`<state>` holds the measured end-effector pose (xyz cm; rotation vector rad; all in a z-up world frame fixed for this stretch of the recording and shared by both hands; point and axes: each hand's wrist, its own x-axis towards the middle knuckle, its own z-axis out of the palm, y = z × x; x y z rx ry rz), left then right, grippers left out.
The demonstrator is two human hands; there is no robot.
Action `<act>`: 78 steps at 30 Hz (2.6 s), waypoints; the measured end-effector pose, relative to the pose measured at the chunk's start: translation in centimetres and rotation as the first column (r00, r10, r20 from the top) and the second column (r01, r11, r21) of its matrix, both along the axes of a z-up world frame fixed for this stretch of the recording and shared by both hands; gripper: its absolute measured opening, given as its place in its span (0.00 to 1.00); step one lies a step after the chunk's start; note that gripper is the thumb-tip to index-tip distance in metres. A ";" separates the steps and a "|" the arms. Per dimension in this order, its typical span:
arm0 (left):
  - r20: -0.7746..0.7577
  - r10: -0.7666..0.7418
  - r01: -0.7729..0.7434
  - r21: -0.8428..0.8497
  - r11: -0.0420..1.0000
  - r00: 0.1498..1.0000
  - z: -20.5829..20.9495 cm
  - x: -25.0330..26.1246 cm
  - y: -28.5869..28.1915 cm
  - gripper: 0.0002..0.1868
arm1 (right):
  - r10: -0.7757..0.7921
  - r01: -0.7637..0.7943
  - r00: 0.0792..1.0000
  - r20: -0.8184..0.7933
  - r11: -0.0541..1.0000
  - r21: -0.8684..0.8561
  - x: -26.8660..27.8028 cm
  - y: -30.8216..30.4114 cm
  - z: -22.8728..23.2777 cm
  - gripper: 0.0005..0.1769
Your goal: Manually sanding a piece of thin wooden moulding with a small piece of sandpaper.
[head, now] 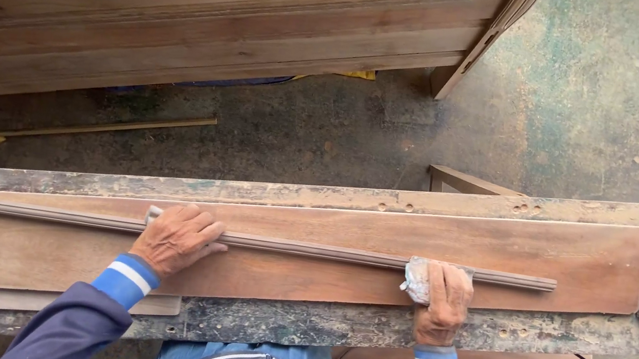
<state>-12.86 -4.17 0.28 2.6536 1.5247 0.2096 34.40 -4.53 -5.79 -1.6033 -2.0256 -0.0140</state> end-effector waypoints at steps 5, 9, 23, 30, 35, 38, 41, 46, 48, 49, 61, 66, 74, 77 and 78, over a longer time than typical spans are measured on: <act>-0.113 -0.089 0.058 -0.256 0.965 0.990 -2.8 -0.6 -2.2 0.17 | -0.056 0.056 0.998 -0.022 0.998 -0.029 0.2 -0.1 1.1 0.28; 0.185 -0.015 0.017 -0.014 1.000 0.983 -0.6 0.3 -2.8 0.19 | -0.060 0.059 0.994 -0.094 0.998 -0.014 -1.8 -0.7 2.3 0.24; 0.232 -0.030 0.039 -0.034 0.999 0.972 -0.9 0.0 -3.3 0.13 | 0.163 -0.156 0.982 -0.092 0.985 0.074 -13.7 -4.9 -3.2 0.20; 0.262 -0.006 0.011 -0.019 1.000 0.965 -0.1 0.3 -2.6 0.14 | 0.246 -0.246 0.969 0.011 0.969 -0.019 -12.1 -4.5 -2.5 0.20; 0.206 0.012 0.004 -0.080 0.997 0.978 0.0 0.6 -2.2 0.12 | 0.126 -0.124 0.991 -0.048 0.991 0.040 -5.4 -0.4 1.8 0.24; 0.099 0.020 -0.007 -0.128 0.992 0.995 -0.8 0.8 -2.3 0.14 | 0.161 -0.163 0.985 -0.058 0.986 -0.023 -6.5 -1.5 0.7 0.20; 0.026 0.044 -0.041 -0.114 0.993 0.999 -1.4 1.1 -2.4 0.15 | 0.264 -0.263 0.962 -0.075 0.965 0.026 -5.3 -1.1 -1.9 0.18; -0.079 0.093 -0.108 -0.218 0.970 0.993 -1.7 1.3 -2.9 0.17 | 0.127 -0.137 0.961 -0.246 0.990 -0.022 4.3 1.7 -3.4 0.05; -0.091 0.111 -0.128 -0.197 0.972 0.990 -1.8 1.4 -2.7 0.17 | 0.030 -0.036 0.998 0.053 0.993 0.112 6.1 4.1 -0.5 0.18; -0.093 0.110 -0.126 -0.195 0.973 0.990 -2.1 1.2 -2.9 0.17 | 0.029 -0.034 0.998 0.051 0.993 0.114 5.4 3.9 -0.8 0.18; -0.091 0.093 -0.111 -0.221 0.969 0.992 -1.9 1.0 -2.3 0.19 | -0.106 0.102 0.993 -0.051 0.993 -0.062 10.6 1.9 -1.6 0.19; -0.032 -0.036 0.035 -0.013 0.999 0.999 -1.2 0.5 -1.6 0.19 | -0.215 0.070 0.944 -0.252 0.872 -0.484 6.9 6.0 9.9 0.15; 0.000 -0.092 0.092 0.016 0.996 0.996 -1.0 0.1 -1.2 0.18 | 0.489 -0.541 0.830 -0.269 0.586 -0.604 -4.7 8.2 3.3 0.24; 0.042 -0.094 0.093 0.029 0.995 0.995 -1.2 -0.2 -1.1 0.18 | 0.604 -0.553 0.784 -0.145 0.572 -0.606 -6.2 9.8 4.5 0.34; 0.059 -0.090 0.089 0.028 0.996 0.994 -1.3 -0.3 -1.2 0.18 | 0.602 -0.531 0.781 -0.166 0.501 -0.683 -6.4 10.3 5.0 0.35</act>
